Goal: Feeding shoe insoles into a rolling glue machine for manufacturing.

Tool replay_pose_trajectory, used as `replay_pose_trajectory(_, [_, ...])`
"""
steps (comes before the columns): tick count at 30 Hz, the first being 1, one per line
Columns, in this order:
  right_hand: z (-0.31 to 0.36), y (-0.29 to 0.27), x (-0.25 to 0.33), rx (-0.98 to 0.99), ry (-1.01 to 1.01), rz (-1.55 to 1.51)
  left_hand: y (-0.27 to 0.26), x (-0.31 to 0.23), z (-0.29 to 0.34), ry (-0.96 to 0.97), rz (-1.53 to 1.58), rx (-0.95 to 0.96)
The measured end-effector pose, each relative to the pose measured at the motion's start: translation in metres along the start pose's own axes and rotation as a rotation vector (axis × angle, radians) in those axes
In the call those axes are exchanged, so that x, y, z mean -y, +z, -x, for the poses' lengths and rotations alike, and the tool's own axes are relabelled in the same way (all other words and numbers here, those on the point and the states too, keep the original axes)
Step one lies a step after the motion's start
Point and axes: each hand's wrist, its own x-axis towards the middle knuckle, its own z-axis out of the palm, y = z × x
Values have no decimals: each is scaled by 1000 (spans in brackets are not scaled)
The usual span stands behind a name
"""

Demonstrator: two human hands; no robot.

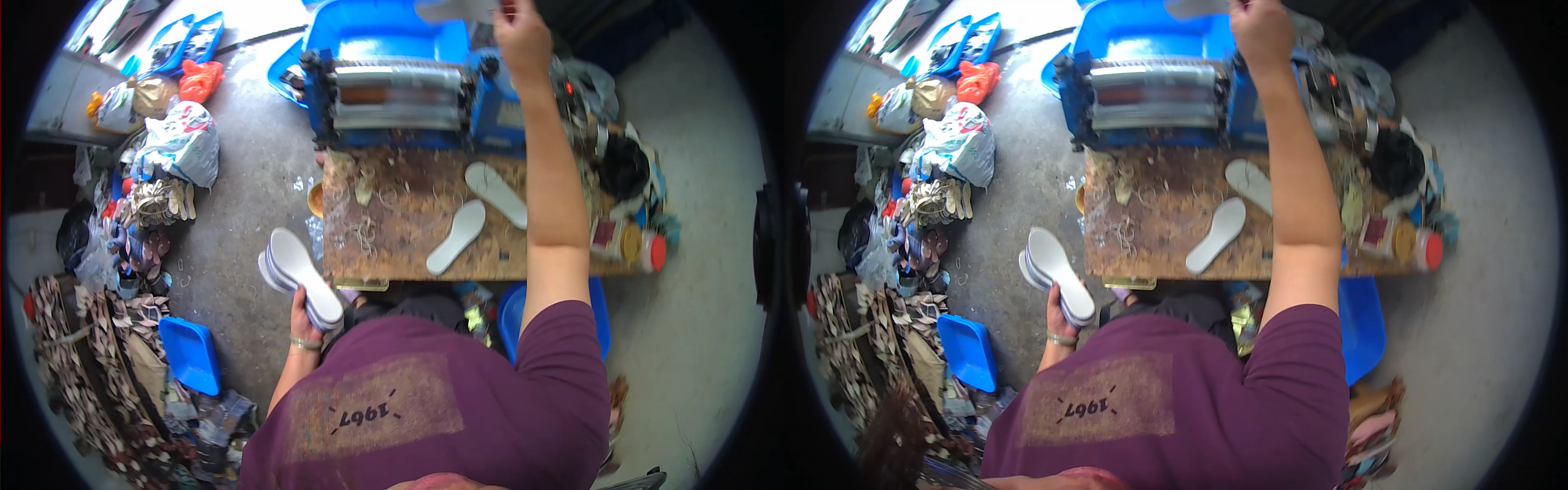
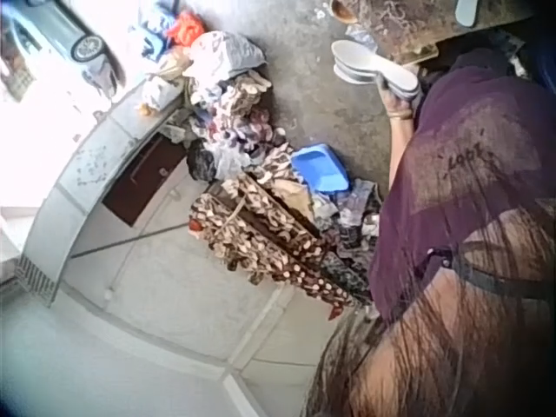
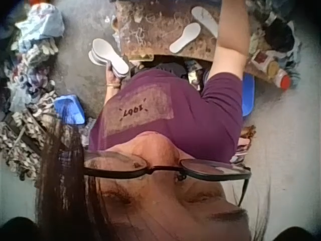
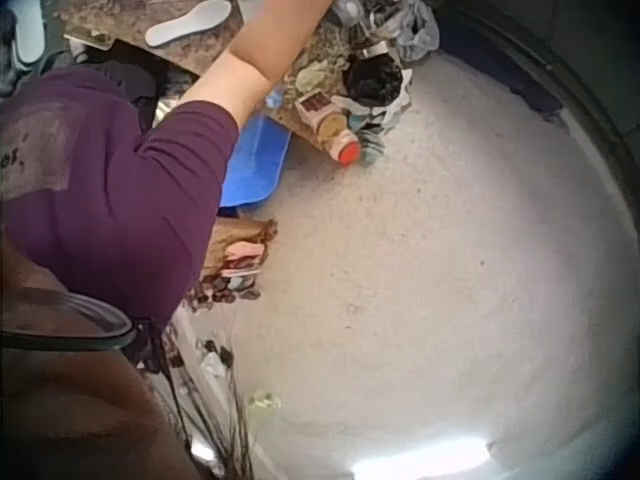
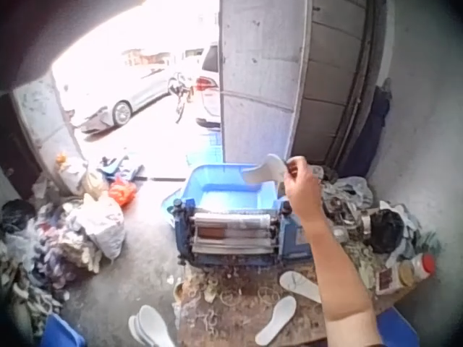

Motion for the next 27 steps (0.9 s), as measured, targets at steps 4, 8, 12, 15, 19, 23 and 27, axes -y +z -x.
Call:
replay_pose_trajectory(4, [140, -100, -7, -60, 365, -427, 13, -7, -14, -132, -35, 221])
replay_pose_trajectory(8, [321, -131, 0, 110, 1128, -709, 37, -6, -17, -199, -68, 326])
replay_pose_trajectory(12, [437, -128, -13, 62, 1485, -770, 56, 3, -10, -261, -190, 396])
replay_pose_trajectory(15, [453, -130, -21, 277, 1230, -234, 65, 10, -1, -307, -248, 419])
replay_pose_trajectory(19, [415, -139, 39, 342, 601, 225, 75, 20, 8, -377, -296, 505])
replay_pose_trajectory(23, [375, -136, 162, 838, 125, -627, 79, 26, 9, -396, -337, 516])
replay_pose_trajectory(27, [352, -132, 221, 894, -27, -561, 71, 22, 8, -330, -305, 514])
